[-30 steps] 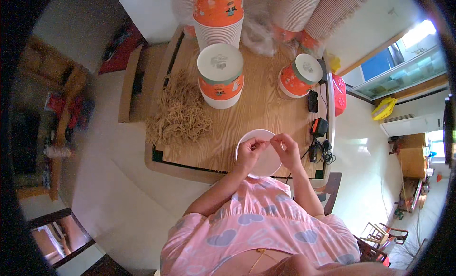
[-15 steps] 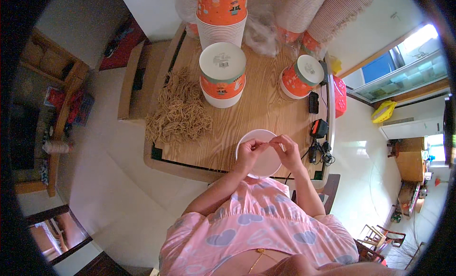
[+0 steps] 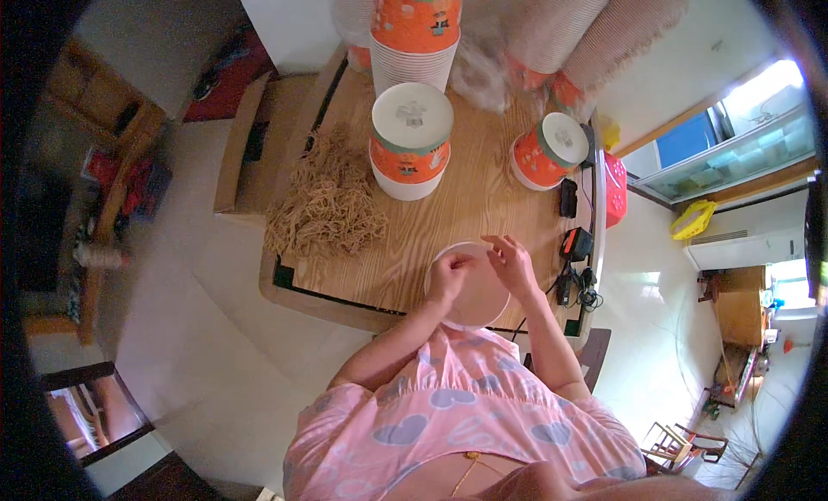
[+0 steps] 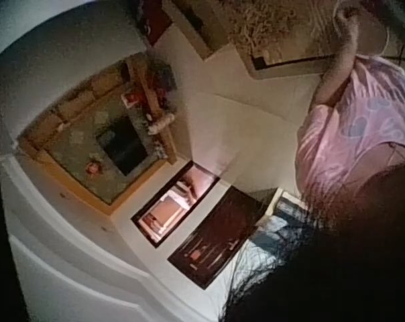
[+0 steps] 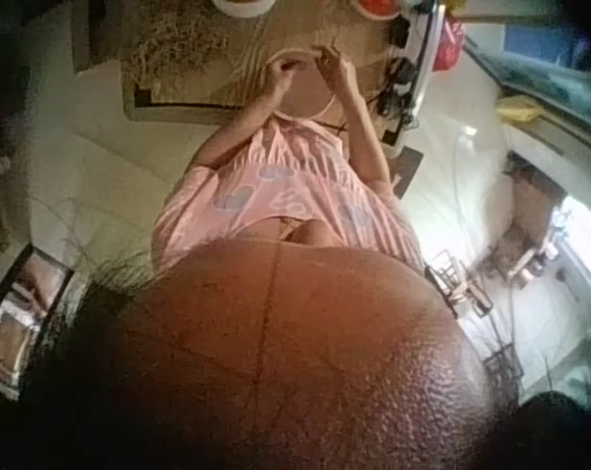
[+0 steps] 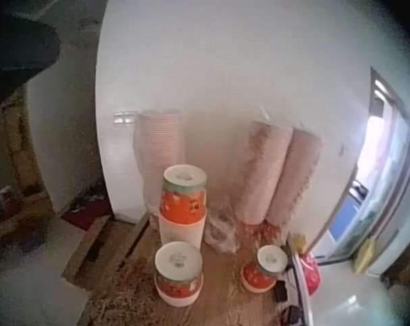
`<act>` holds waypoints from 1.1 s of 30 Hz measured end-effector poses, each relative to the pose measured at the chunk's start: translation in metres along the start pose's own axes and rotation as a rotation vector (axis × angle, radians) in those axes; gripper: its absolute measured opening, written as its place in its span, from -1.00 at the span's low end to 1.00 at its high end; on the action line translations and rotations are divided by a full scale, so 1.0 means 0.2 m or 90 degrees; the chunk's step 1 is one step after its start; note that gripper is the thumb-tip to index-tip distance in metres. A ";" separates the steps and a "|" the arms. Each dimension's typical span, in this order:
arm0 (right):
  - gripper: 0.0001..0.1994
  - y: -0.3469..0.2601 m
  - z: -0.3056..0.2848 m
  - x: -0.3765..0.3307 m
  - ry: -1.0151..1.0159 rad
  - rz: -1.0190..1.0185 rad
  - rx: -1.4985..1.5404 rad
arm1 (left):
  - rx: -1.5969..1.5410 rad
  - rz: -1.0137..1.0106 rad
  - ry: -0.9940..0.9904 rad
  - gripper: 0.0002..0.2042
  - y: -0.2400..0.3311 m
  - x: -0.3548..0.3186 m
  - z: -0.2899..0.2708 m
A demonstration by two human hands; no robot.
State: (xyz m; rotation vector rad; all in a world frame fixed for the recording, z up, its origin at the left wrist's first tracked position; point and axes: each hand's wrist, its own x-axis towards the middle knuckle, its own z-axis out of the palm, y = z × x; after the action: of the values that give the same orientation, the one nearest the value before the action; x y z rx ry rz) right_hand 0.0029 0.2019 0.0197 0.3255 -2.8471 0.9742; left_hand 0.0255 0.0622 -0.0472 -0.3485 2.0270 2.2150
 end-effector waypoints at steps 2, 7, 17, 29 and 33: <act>-0.72 0.01 0.03 -0.03 -0.087 0.078 0.065 | -0.020 -0.059 -0.002 -0.86 -0.02 0.02 -0.02; -0.74 -0.03 0.07 -0.09 -0.050 0.115 0.096 | -0.065 -0.190 0.051 -0.86 -0.04 0.04 -0.03; -0.73 -0.08 0.09 -0.13 -0.096 0.231 0.152 | -0.124 -0.214 0.088 -0.85 -0.10 0.04 -0.03; -0.72 -0.08 0.12 -0.15 -0.063 0.211 0.196 | -0.059 -0.173 0.083 -0.85 -0.08 0.03 -0.03; -0.73 -0.07 0.13 -0.16 -0.040 0.188 0.190 | -0.031 -0.169 0.079 -0.84 -0.06 0.03 -0.02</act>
State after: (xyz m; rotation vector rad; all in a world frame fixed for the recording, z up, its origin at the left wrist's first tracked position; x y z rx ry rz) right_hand 0.0356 0.1803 0.0031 -0.0450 -2.8564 1.4728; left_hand 0.0227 0.0589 -0.0617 -0.7316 1.8578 2.1284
